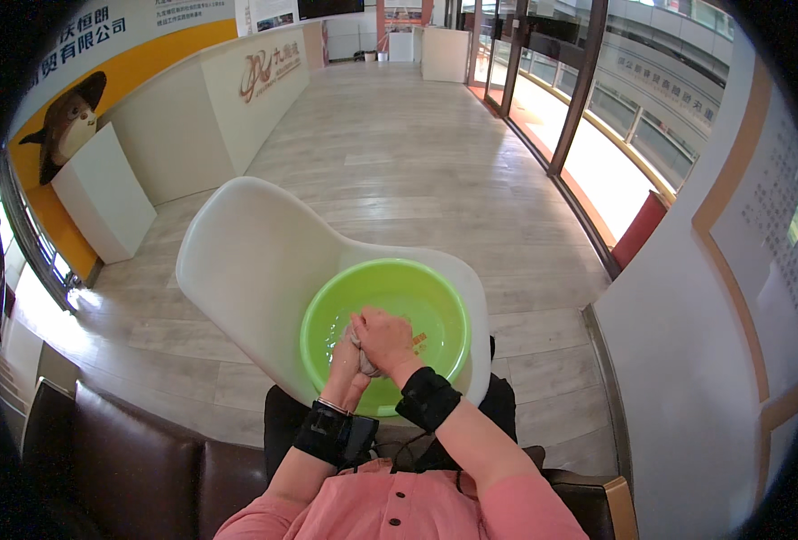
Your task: The person washes a towel by hand in a green basin of water, repeatedly dunking, scrubbing, and wringing the fabric.
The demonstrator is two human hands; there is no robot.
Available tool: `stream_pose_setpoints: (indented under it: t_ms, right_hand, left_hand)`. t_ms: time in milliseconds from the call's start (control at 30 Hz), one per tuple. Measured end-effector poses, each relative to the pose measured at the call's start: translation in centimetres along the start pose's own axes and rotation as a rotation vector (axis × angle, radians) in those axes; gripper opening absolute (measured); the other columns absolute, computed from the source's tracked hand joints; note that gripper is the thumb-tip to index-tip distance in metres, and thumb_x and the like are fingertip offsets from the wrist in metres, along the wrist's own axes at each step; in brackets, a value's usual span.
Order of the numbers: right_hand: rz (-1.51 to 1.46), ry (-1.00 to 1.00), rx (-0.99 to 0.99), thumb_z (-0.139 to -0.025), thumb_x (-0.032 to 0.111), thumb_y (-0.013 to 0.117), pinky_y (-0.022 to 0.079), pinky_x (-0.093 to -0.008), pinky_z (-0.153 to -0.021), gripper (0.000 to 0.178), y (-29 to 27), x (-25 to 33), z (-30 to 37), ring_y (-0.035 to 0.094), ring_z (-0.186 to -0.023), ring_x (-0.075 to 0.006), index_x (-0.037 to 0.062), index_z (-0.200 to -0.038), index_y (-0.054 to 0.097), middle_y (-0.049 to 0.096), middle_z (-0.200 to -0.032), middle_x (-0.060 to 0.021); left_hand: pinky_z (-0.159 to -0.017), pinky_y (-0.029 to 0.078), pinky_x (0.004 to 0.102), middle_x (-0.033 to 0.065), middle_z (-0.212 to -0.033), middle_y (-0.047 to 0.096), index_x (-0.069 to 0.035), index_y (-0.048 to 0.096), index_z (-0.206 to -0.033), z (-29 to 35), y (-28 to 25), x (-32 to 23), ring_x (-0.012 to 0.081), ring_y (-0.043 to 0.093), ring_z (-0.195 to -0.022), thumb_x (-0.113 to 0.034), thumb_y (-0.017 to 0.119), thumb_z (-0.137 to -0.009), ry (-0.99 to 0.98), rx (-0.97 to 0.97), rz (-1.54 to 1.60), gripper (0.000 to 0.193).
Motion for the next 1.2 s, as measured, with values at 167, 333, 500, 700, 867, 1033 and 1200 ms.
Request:
stream_pose_setpoints:
  t_ms: [167,333,500,700,867,1033,1200]
  right_hand:
    - [-0.169,-0.074,-0.037,-0.081,0.028,0.055,0.044,-0.0401,-0.059,0.024,-0.5,3.0,1.9,0.057,-0.068,-0.0337,0.0069,-0.072,0.057,0.058,-0.071,-0.0146]
    - [-0.043,0.094,0.060,-0.084,0.031,0.046,0.045,-0.0428,-0.061,0.027,0.8,-0.9,0.4,0.057,-0.069,-0.0354,0.0071,-0.078,0.058,0.060,-0.075,-0.0160]
    - [-0.045,0.293,0.104,-0.087,0.033,0.043,0.044,-0.0451,-0.068,0.032,0.8,-4.6,0.9,0.057,-0.076,-0.0372,0.0056,-0.081,0.059,0.060,-0.081,-0.0177]
    - [-0.319,0.295,0.095,-0.087,0.028,0.051,0.042,-0.0309,-0.054,0.030,-3.1,-6.6,2.8,0.054,-0.056,-0.0163,-0.0006,-0.084,0.060,0.056,-0.065,-0.0113]
    - [-0.524,0.339,0.334,-0.087,0.025,0.055,0.041,-0.0241,-0.052,0.024,-3.1,-5.6,5.4,0.049,-0.057,-0.0069,0.0014,-0.086,0.061,0.055,-0.065,-0.0013]
    - [-0.344,0.167,0.529,-0.085,0.038,0.051,0.045,-0.0327,-0.061,0.036,-1.3,-4.5,5.8,0.059,-0.065,-0.0191,0.0050,-0.095,0.062,0.060,-0.069,-0.0091]
    - [-0.669,0.534,0.388,-0.091,0.046,0.036,0.049,-0.0305,-0.068,0.051,0.6,-9.0,4.1,0.063,-0.079,-0.0217,0.0015,-0.110,0.054,0.062,-0.097,-0.0139]
  left_hand:
    - [-0.071,0.047,0.0272,0.0051,-0.095,0.058,-0.005,0.053,-0.103,2.1,0.2,-0.5,0.0160,0.057,-0.085,-0.026,0.041,-0.092,0.117,0.209,0.177,0.026]
    - [-0.070,0.049,0.0281,0.0052,-0.093,0.059,-0.006,0.053,-0.102,0.5,-0.4,0.0,0.0169,0.059,-0.083,-0.028,0.039,-0.092,-0.072,-0.083,0.020,0.028]
    - [-0.077,0.049,0.0331,0.0077,-0.101,0.058,-0.002,0.051,-0.106,-1.5,-1.6,-0.2,0.0196,0.059,-0.091,-0.027,0.036,-0.094,0.079,-0.036,-0.009,0.031]
    - [-0.086,0.045,0.0396,0.0083,-0.110,0.055,-0.004,0.046,-0.116,-1.4,-1.6,-0.7,0.0218,0.054,-0.101,-0.030,0.035,-0.095,0.058,0.030,0.024,0.036]
    - [-0.084,0.045,0.0431,0.0099,-0.111,0.053,-0.004,0.044,-0.118,-2.0,-2.5,-0.5,0.0229,0.055,-0.099,-0.031,0.034,-0.095,-0.008,0.031,0.044,0.036]
    - [-0.065,0.049,0.0344,0.0074,-0.092,0.058,-0.003,0.048,-0.112,-2.2,-1.7,-1.6,0.0190,0.057,-0.072,-0.033,0.032,-0.095,0.028,0.059,-0.265,0.037]
    - [-0.052,0.044,0.0276,0.0054,-0.077,0.059,-0.001,0.057,-0.094,-1.4,1.3,-4.0,0.0129,0.055,-0.062,-0.031,0.042,-0.092,-0.024,0.105,-0.413,0.033]
Point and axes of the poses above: each hand's wrist, its own z-axis away from the middle knuckle, its own y-axis out of the palm, x = y × z, the point moved 2 cm from there along -z, towards the middle knuckle
